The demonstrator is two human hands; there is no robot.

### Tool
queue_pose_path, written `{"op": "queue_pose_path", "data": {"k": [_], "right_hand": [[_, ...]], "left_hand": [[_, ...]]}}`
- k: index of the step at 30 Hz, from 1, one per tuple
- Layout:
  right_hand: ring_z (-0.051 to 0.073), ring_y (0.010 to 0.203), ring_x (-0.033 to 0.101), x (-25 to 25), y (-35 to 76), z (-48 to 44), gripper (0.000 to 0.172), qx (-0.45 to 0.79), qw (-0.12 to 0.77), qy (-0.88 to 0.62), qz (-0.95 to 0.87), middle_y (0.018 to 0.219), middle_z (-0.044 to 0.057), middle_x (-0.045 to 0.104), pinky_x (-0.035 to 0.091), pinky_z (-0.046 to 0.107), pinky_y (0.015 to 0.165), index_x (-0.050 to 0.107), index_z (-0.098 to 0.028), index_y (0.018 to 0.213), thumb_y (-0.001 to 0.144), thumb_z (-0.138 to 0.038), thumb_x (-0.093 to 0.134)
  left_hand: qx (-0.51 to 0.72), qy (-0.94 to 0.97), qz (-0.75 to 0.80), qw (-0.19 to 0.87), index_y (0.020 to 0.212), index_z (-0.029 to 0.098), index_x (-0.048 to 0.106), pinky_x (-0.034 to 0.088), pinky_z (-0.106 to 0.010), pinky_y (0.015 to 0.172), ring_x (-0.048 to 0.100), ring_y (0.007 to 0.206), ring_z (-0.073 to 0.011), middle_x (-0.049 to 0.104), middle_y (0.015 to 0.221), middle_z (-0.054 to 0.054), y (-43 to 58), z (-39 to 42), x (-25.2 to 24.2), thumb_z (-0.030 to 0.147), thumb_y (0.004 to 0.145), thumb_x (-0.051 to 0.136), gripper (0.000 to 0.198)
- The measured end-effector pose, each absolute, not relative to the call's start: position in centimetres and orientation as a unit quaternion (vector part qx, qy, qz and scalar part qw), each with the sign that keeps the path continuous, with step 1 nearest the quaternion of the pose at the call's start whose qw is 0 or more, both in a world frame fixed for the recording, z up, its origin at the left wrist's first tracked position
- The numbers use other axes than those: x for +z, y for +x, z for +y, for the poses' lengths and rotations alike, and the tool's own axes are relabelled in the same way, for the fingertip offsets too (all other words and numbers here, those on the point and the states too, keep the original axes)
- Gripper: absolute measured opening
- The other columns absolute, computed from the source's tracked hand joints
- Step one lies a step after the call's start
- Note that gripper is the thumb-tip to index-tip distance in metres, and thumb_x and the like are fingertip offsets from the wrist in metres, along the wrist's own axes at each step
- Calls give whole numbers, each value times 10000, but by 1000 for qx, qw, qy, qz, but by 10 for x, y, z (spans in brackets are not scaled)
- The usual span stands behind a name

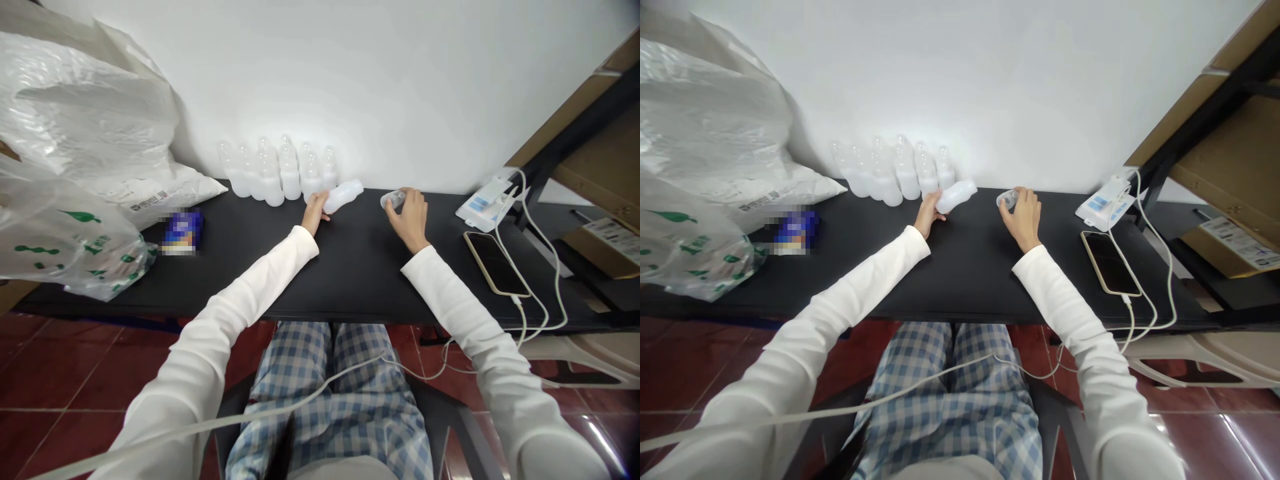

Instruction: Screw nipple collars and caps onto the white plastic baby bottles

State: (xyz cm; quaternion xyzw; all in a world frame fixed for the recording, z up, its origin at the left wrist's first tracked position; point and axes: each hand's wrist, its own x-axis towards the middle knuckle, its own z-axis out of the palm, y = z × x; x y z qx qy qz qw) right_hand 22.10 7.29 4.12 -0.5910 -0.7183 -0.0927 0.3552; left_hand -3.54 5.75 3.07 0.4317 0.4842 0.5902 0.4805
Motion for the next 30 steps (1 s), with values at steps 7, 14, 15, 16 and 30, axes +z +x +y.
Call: {"op": "queue_pose_path", "data": {"k": [7, 14, 15, 16, 30], "right_hand": [[366, 1048, 599, 29, 226, 84, 358, -46, 387, -601, -698, 1060, 184, 634, 456, 629, 984, 558, -171, 1071, 905, -486, 536], [362, 1044, 604, 25, 224, 84, 350, -32, 412, -589, -694, 1047, 186, 641, 455, 635, 992, 532, -190, 1022, 900, -518, 523], [362, 1043, 605, 25, 223, 84, 357, -32, 413, -589, -694, 1050, 188, 644, 455, 636, 992, 534, -190, 1023, 902, -525, 520], [363, 1043, 606, 26, 223, 83, 365, -32, 414, -589, -693, 1054, 191, 646, 455, 639, 991, 536, -188, 1025, 905, -532, 514], [347, 1104, 628, 34, 214, 73, 360, -11, 424, -579, -697, 1156, 188, 658, 422, 619, 1043, 509, -191, 1138, 938, -490, 498]], "left_hand": [[531, 565, 488, 401, 1192, 197, 470, 529, -364, 944, 649, 999, -190, 644, 1145, -90, -30, 66, 16, 257, 724, 867, 616], [482, 650, 527, 260, 1211, 188, 557, 451, -446, 1085, 570, 1259, -299, 598, 1356, -160, -16, 70, 17, 298, 834, 782, 453], [476, 655, 535, 241, 1211, 186, 573, 433, -466, 1100, 569, 1259, -320, 620, 1333, -161, -13, 72, 18, 311, 844, 779, 439], [472, 658, 543, 223, 1213, 183, 589, 414, -485, 1112, 566, 1257, -344, 638, 1313, -165, -10, 75, 18, 323, 849, 780, 434], [499, 633, 563, 182, 1405, 82, 535, 338, -492, 1169, 556, 1305, -396, 675, 1212, -219, 23, 118, 10, 279, 847, 786, 642]]}}
